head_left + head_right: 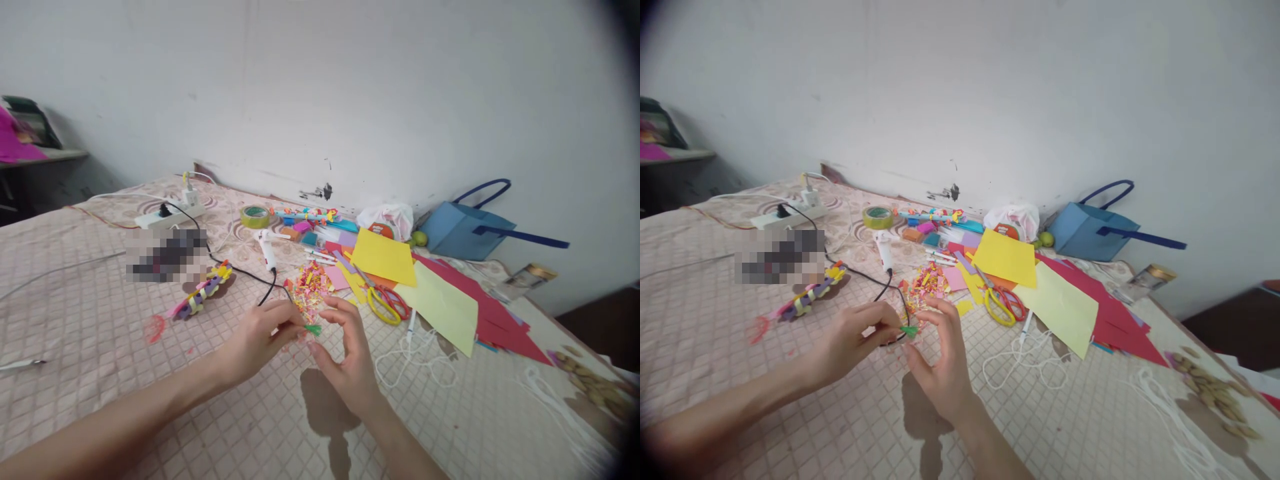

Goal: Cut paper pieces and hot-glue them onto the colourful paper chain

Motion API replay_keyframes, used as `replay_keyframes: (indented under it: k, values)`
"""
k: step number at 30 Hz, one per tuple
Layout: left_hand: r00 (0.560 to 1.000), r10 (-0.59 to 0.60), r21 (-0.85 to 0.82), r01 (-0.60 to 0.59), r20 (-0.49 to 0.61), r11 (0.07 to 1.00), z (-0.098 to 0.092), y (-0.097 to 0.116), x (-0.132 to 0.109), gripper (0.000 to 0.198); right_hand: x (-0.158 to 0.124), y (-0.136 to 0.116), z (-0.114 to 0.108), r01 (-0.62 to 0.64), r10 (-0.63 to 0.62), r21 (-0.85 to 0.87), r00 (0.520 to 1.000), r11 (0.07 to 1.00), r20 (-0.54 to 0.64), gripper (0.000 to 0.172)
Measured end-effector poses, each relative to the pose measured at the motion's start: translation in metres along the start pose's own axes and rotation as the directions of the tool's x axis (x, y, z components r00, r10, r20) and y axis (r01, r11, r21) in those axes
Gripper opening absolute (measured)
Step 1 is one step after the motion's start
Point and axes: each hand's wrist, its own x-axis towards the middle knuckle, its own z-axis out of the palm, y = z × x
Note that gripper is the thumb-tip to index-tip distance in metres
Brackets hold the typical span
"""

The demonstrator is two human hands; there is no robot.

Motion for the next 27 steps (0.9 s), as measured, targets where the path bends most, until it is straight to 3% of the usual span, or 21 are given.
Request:
replay_keyframes:
  k: [4,10,17,27]
  values:
    - [0.993,0.122,0.121,-0.121,0.001,0.985,-0.0007,-0.0022,-0.0014,0.01,-0.0003,0.0004,-0.0001,0.001,-0.001,-0.006,1.0,1.0,0.01,0.033]
    - [0.98,0.195,0.174,-0.196,0.026,0.965,0.0017,-0.0077,-0.0037,0.007,0.0004,-0.0013,0.0023,0.036,-0.035,-0.038,0.999,0.999,0.025,0.038]
    - [0.976,0.182,0.188,-0.201,0.116,0.961,0.0002,-0.007,-0.0046,0.015,0.0009,-0.0012,0.0041,0.059,-0.058,-0.07,0.998,0.996,0.017,0.037]
    - [0.988,0.141,0.213,-0.153,0.069,0.965,-0.0004,-0.0002,-0.0007,0.005,0.0015,0.0005,0.0042,0.062,-0.059,-0.088,0.997,0.994,0.044,0.033]
